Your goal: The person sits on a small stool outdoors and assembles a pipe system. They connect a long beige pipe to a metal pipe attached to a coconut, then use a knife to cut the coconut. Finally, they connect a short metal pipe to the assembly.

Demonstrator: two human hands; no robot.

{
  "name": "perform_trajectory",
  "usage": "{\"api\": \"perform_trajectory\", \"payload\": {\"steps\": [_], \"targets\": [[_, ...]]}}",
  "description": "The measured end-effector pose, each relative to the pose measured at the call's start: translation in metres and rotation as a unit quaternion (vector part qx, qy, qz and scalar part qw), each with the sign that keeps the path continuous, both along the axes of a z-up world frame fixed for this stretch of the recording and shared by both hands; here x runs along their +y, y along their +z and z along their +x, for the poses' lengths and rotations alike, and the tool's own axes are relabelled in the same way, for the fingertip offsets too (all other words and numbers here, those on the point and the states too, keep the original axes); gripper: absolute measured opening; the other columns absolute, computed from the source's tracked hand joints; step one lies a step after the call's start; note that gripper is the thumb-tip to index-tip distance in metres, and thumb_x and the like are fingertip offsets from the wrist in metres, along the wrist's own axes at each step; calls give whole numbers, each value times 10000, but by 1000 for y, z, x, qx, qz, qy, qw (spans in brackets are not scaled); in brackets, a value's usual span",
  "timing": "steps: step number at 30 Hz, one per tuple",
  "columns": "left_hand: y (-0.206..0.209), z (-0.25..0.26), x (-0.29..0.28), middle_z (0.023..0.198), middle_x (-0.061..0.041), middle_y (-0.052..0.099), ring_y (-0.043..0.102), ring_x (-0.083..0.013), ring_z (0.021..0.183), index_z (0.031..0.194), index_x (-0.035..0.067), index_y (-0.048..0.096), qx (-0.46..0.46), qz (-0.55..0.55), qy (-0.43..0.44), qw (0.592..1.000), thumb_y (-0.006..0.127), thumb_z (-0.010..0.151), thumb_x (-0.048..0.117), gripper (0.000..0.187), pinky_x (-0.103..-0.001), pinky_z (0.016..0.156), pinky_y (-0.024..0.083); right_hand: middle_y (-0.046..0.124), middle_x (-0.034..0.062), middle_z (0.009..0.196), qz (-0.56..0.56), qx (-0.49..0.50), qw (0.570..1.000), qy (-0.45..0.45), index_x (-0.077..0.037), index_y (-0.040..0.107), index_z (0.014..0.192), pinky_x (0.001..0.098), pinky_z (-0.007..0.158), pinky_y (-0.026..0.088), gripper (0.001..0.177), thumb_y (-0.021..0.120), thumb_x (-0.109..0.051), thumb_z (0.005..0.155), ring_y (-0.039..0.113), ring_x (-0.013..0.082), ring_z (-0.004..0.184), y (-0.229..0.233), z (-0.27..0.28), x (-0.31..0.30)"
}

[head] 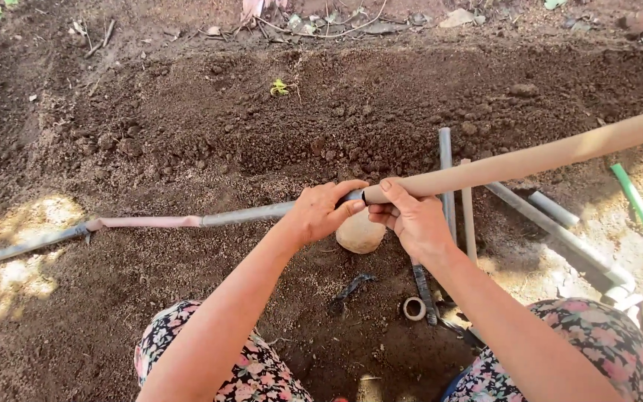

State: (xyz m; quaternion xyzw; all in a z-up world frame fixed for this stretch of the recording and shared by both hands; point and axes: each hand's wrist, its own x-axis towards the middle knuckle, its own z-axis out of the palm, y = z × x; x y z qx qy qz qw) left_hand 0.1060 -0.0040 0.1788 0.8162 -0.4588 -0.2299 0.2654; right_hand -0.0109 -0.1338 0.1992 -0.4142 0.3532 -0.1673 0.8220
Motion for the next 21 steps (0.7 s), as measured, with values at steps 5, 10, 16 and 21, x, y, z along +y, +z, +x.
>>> {"api": "perform_trajectory", "payload": {"steps": [5, 10, 16, 21], "targets": [[-3, 6, 1, 923, -134, 632, 614, -353, 996, 1261, 324, 475, -9, 16, 21, 1000, 289, 870, 675, 557, -472, 904, 432, 591, 210, 795, -23, -1, 1000, 9, 86, 496, 1048, 472, 590, 609, 440, 756, -128, 766, 657, 292, 614, -10, 10, 0], [-24, 6, -9, 902, -111, 629, 620, -328, 981, 1235, 350, 486, -33, 36, 29, 998, 255, 849, 722, 584, -464, 901, 430, 607, 223, 788, -11, 3, 1000, -6, 93, 491, 1037, 479, 595, 614, 420, 746, -106, 768, 664, 295, 601, -18, 11, -3], [-42, -1, -12, 856, -94, 628, 633, -310, 933, 1208, 351, 505, -57, 30, 46, 997, 272, 863, 709, 549, -444, 874, 441, 619, 215, 757, 3, 19, 999, -26, 79, 508, 1003, 466, 578, 619, 402, 758, -120, 760, 664, 279, 582, -33, 6, -4], [-40, -7, -15, 811, -117, 631, 649, -325, 881, 1185, 337, 533, -86, 2, 67, 994, 364, 882, 624, 450, -430, 823, 483, 625, 195, 742, 24, 44, 999, -11, 30, 547, 940, 459, 585, 614, 334, 768, -124, 743, 656, 265, 582, -34, 4, -8]]}}
